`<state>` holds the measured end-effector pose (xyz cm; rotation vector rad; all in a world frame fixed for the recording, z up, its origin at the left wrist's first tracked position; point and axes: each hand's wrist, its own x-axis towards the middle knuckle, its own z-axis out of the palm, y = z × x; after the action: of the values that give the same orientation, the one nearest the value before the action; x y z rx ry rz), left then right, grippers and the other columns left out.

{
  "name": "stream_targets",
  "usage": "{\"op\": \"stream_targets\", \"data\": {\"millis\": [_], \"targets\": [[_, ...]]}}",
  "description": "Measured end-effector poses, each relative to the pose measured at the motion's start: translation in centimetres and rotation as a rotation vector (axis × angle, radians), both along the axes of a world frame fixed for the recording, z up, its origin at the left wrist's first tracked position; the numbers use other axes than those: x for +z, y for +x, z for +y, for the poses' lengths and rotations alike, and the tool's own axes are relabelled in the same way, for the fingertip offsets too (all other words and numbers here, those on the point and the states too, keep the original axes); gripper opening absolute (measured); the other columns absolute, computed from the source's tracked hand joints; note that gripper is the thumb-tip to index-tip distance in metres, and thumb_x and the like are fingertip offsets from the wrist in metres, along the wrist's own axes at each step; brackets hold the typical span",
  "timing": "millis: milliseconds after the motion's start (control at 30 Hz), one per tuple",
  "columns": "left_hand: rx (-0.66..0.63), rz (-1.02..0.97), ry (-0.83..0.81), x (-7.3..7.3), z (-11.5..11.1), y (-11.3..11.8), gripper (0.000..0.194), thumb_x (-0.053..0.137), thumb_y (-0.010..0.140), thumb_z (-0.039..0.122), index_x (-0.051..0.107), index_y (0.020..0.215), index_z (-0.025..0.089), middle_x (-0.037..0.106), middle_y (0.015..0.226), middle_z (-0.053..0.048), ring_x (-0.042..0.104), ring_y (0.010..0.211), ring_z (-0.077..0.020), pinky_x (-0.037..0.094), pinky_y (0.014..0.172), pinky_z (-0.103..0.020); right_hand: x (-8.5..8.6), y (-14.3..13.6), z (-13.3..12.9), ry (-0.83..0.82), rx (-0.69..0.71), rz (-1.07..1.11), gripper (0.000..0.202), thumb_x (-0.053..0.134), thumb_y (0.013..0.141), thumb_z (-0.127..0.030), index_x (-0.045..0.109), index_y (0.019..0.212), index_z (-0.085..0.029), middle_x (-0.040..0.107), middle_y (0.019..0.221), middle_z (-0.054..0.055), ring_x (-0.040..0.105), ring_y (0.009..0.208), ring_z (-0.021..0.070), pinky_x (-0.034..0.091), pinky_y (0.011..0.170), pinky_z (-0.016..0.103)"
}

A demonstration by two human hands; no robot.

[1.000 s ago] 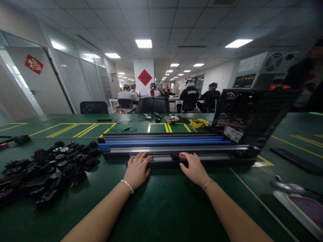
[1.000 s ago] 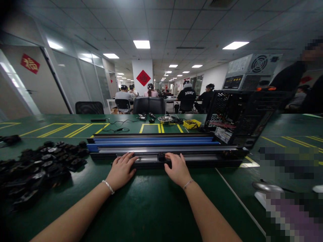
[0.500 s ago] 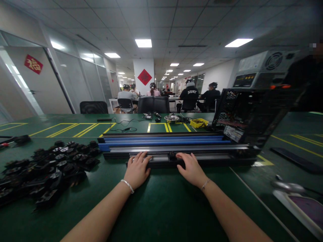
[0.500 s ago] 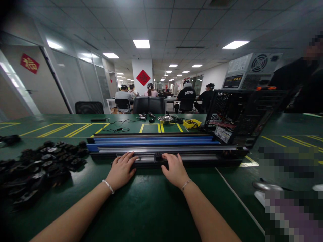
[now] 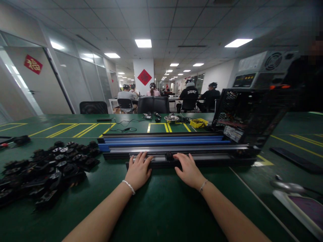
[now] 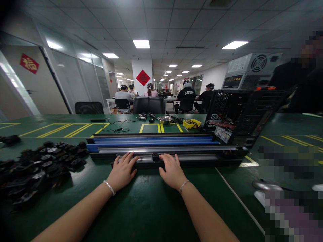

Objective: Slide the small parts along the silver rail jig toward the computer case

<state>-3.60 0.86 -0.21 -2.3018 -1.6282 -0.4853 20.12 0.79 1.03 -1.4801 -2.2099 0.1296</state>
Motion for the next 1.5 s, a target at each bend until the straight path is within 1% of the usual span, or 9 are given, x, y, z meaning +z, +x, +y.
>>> {"op": "stream_targets", "data": {"millis": [300,533,767,1000,1200,1267,1367,1433,1500], "targets": [[-0.105,0.010,-0.006,0.3,-0.4,1.1,0.046,0.051,0.076,0.026,0.045,0.122,0.031,0.040,0.139,-0.005,0.031,0.129,-0.0270,0.019,0.105,-0.054,0.0,-0.6,-0.2,-0.017,0.013,-0.028,0.047,0.041,0.077,-0.023,0.042,0.124,-0.018,0.047,0.130,0.010,0.030,0.128,0.0198,0.008,0.108,0.050],[-0.117,0.015,-0.015,0.4,-0.8,2.0,0.051,0.052,0.076,0.024,0.043,0.125,0.036,0.038,0.140,-0.004,0.027,0.131,-0.0282,0.014,0.105,-0.058,-0.1,-1.2,-0.3,-0.029,0.037,-0.062,0.053,0.040,0.076,-0.021,0.038,0.129,-0.018,0.044,0.133,0.009,0.026,0.130,0.0199,0.006,0.108,0.051],[-0.146,0.028,0.032,0.3,-0.9,3.1,0.057,0.052,0.076,0.026,0.038,0.129,0.041,0.035,0.142,-0.005,0.022,0.133,-0.0320,0.011,0.103,-0.063,-0.6,-1.9,-0.3,-0.012,0.065,-0.104,0.060,0.038,0.074,-0.017,0.032,0.134,-0.019,0.039,0.138,0.007,0.021,0.132,0.0200,0.004,0.108,0.052],[-0.123,0.037,0.033,0.2,-0.9,3.6,0.065,0.054,0.074,0.027,0.031,0.134,0.038,0.033,0.143,-0.007,0.015,0.135,-0.0340,0.006,0.103,-0.064,-1.1,-2.3,-0.2,-0.010,0.098,-0.118,0.067,0.035,0.071,-0.013,0.027,0.138,-0.018,0.038,0.140,0.005,0.018,0.133,0.0196,0.002,0.108,0.052],[-0.122,0.035,0.020,0.2,-0.8,3.7,0.062,0.054,0.074,0.028,0.035,0.133,0.035,0.034,0.143,-0.007,0.015,0.135,-0.0341,0.004,0.103,-0.064,-1.4,-2.5,-0.1,0.013,0.090,-0.145,0.070,0.035,0.070,-0.013,0.026,0.139,-0.018,0.036,0.141,0.003,0.017,0.133,0.0196,0.003,0.108,0.050],[-0.122,0.042,0.024,0.3,-0.8,3.7,0.060,0.053,0.075,0.029,0.036,0.132,0.034,0.034,0.143,-0.006,0.015,0.135,-0.0338,0.004,0.103,-0.064,-1.5,-2.4,-0.1,0.036,0.066,-0.158,0.070,0.036,0.070,-0.014,0.026,0.139,-0.017,0.032,0.143,0.003,0.016,0.133,0.0196,0.004,0.108,0.048],[-0.124,0.056,0.036,0.4,-0.9,3.7,0.058,0.054,0.075,0.031,0.038,0.131,0.035,0.034,0.143,-0.006,0.015,0.135,-0.0328,0.004,0.104,-0.064,-1.8,-2.1,0.1,0.094,-0.051,-0.186,0.068,0.039,0.070,-0.016,0.029,0.138,-0.019,0.027,0.145,0.001,0.014,0.134,0.0217,0.002,0.108,0.048],[-0.123,0.064,0.046,0.4,-0.9,3.7,0.058,0.054,0.075,0.031,0.039,0.130,0.034,0.035,0.142,-0.006,0.015,0.135,-0.0320,0.005,0.104,-0.063,-2.1,-1.8,0.4,0.119,-0.129,-0.209,0.065,0.041,0.071,-0.019,0.033,0.136,-0.021,0.026,0.146,0.001,0.014,0.134,0.0232,0.001,0.108,0.049],[-0.117,0.076,0.057,0.4,-1.0,3.7,0.058,0.053,0.075,0.032,0.039,0.131,0.033,0.035,0.142,-0.007,0.015,0.135,-0.0319,0.004,0.104,-0.063,-2.4,-1.5,0.6,0.131,-0.163,-0.227,0.063,0.041,0.073,-0.020,0.035,0.135,-0.022,0.027,0.146,0.001,0.015,0.133,0.0235,0.002,0.108,0.048]]}}
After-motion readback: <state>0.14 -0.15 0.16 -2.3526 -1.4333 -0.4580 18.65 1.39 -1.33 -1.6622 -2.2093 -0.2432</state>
